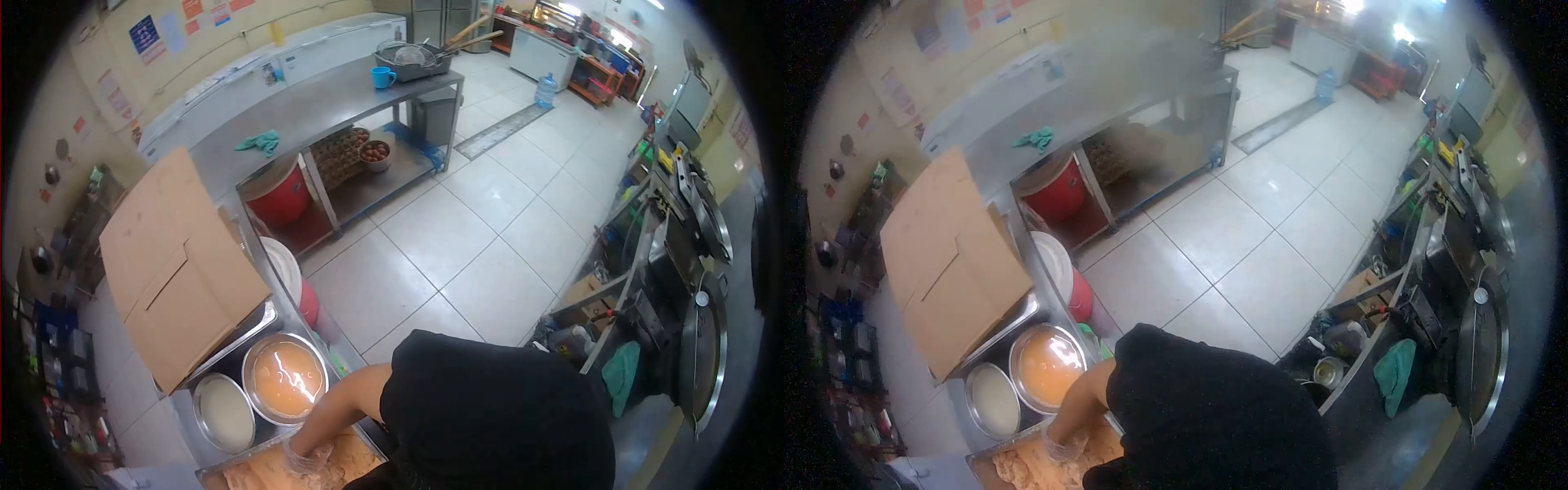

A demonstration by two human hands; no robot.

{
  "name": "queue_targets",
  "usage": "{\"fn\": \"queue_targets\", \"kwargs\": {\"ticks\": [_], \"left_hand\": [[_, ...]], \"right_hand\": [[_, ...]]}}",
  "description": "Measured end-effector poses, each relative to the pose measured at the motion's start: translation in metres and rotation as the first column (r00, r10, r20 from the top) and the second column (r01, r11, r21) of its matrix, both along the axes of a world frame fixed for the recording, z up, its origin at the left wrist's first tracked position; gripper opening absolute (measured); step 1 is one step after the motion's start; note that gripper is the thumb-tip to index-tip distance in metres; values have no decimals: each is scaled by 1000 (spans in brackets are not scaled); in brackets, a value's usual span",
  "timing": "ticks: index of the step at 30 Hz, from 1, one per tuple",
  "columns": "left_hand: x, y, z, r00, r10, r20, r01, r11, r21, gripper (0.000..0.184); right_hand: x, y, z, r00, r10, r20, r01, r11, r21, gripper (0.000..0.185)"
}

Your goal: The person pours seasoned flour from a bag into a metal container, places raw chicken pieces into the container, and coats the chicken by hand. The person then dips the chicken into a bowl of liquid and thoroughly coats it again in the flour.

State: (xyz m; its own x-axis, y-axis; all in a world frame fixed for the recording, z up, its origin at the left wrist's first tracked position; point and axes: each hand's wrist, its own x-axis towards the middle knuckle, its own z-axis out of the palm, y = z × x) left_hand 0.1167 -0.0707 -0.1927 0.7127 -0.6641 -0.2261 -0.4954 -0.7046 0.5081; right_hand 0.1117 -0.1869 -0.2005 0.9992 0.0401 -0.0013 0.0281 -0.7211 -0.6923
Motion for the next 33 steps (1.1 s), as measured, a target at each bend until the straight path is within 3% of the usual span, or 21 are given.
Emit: {"fn": "queue_targets", "kwargs": {"ticks": [8,20,24,25,26,27,28,29,31,32,33], "left_hand": [[-4,1,-8,998,-65,16,63,995,74,34],[-10,50,-15,997,74,9,-74,989,125,37],[-22,61,-17,989,146,12,-146,979,143,38],[-27,62,-17,987,163,12,-163,975,149,39],[-33,68,-15,975,222,25,-224,964,141,39],[-32,67,-13,976,219,-4,-217,969,119,45],[-30,60,-8,977,213,-28,-210,974,88,52],[-46,47,24,974,227,12,-227,967,116,51],[-43,56,18,966,258,10,-257,958,128,50],[-41,62,7,974,228,-9,-224,962,156,49],[-26,78,-42,970,244,-22,-243,969,36,40]], "right_hand": [[6,11,-4,999,-35,-1,35,999,10,42],[13,21,-8,998,-37,-55,38,999,29,41],[23,16,-24,989,-117,-91,134,969,209,40],[40,4,-66,947,221,235,-293,893,342,39],[55,-7,-106,698,448,559,-683,649,334,38],[17,-16,-15,901,402,163,-431,873,228,38],[-27,-26,95,926,273,-260,-301,951,-74,38],[-25,-28,86,895,298,-331,-357,925,-132,37],[-26,-33,71,838,364,-407,-470,861,-197,37],[-32,-36,68,810,485,-328,-578,754,-311,39],[-40,-38,59,749,610,-261,-657,629,-416,41]]}}
